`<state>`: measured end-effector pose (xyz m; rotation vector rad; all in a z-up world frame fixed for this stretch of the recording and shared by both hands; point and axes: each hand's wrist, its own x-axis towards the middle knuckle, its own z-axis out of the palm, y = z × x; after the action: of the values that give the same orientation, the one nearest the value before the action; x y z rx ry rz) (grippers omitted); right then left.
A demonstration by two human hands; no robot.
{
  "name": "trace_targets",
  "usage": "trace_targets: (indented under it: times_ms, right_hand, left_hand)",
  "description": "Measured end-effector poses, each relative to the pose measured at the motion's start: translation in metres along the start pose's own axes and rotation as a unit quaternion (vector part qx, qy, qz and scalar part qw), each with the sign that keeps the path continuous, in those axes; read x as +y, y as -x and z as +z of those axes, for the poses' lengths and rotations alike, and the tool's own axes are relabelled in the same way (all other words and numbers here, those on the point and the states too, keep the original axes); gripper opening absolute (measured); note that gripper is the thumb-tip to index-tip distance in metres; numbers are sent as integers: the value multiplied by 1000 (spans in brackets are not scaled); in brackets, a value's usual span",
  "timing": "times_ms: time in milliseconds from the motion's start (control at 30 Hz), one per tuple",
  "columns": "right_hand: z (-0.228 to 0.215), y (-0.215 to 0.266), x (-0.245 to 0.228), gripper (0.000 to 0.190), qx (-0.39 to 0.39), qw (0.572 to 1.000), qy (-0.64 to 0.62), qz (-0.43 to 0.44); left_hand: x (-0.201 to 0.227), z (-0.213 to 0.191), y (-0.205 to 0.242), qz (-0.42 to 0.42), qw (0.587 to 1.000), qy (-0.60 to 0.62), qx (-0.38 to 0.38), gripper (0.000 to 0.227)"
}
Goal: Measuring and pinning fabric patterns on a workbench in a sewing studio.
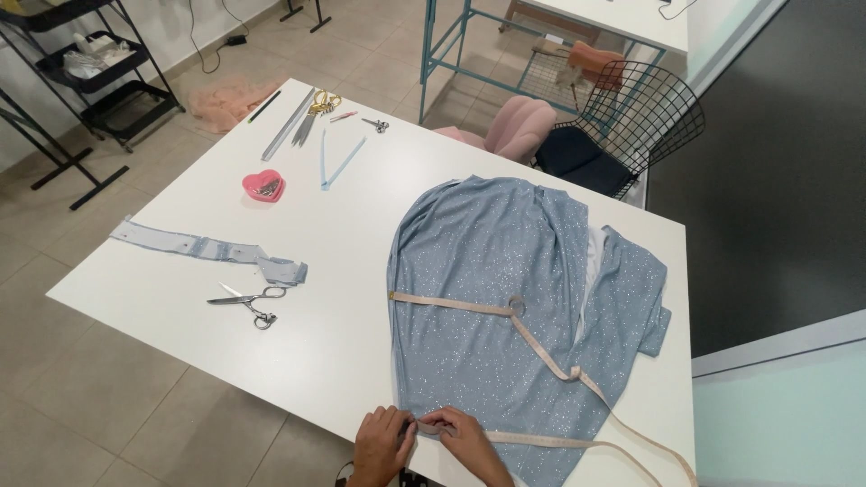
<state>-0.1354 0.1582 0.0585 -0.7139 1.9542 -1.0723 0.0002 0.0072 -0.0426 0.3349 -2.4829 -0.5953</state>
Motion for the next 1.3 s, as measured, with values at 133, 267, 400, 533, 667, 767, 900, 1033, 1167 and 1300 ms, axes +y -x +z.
trace_targets:
  times_ms: [133, 267, 400, 533, 667, 767, 900, 1033, 1167, 1300]
  right_hand:
    - [0, 2, -6, 48, -3, 999, -11, 36]
    - [2, -3, 4, 51, 2, 999, -19, 45]
    - [3, -5, 8, 56, -1, 998, -40, 50]
    - [3, -6, 12, 55, -2, 999, -23, 41]
    - [1, -5, 10, 52, -7, 998, -26, 51]
    - [2, -8, 16, 53, -6, 999, -18, 46]
    - [2, -7, 14, 54, -5, 998, -27, 49]
    - [1, -6, 10, 54, -5, 998, -29, 50]
    - [0, -3, 1, 53, -3, 998, -21, 67]
    - [3, -9, 19, 50, -6, 998, -12, 54]
  left_hand:
    - [-2, 4, 2, 8, 1000, -5, 7, 10]
    - [-3, 6, 0, 16, 999, -17, 33, 11]
    - [-3, 8, 1, 6, 999, -14, 40, 10]
    - [-3, 8, 2, -1, 999, -7, 33, 11]
    - [-3, 10, 1, 8, 999, -14, 47, 11]
    - [-6, 13, 4, -7, 999, -24, 29, 12]
    - [-6, 12, 4, -9, 1000, -14, 20, 12]
    - [-7, 12, 4, -4, 1000, -12, 19, 12]
    - [-4, 9, 3, -6, 1000, 0, 25, 12]
    - [-4, 9, 4, -12, 1000, -4, 15, 12]
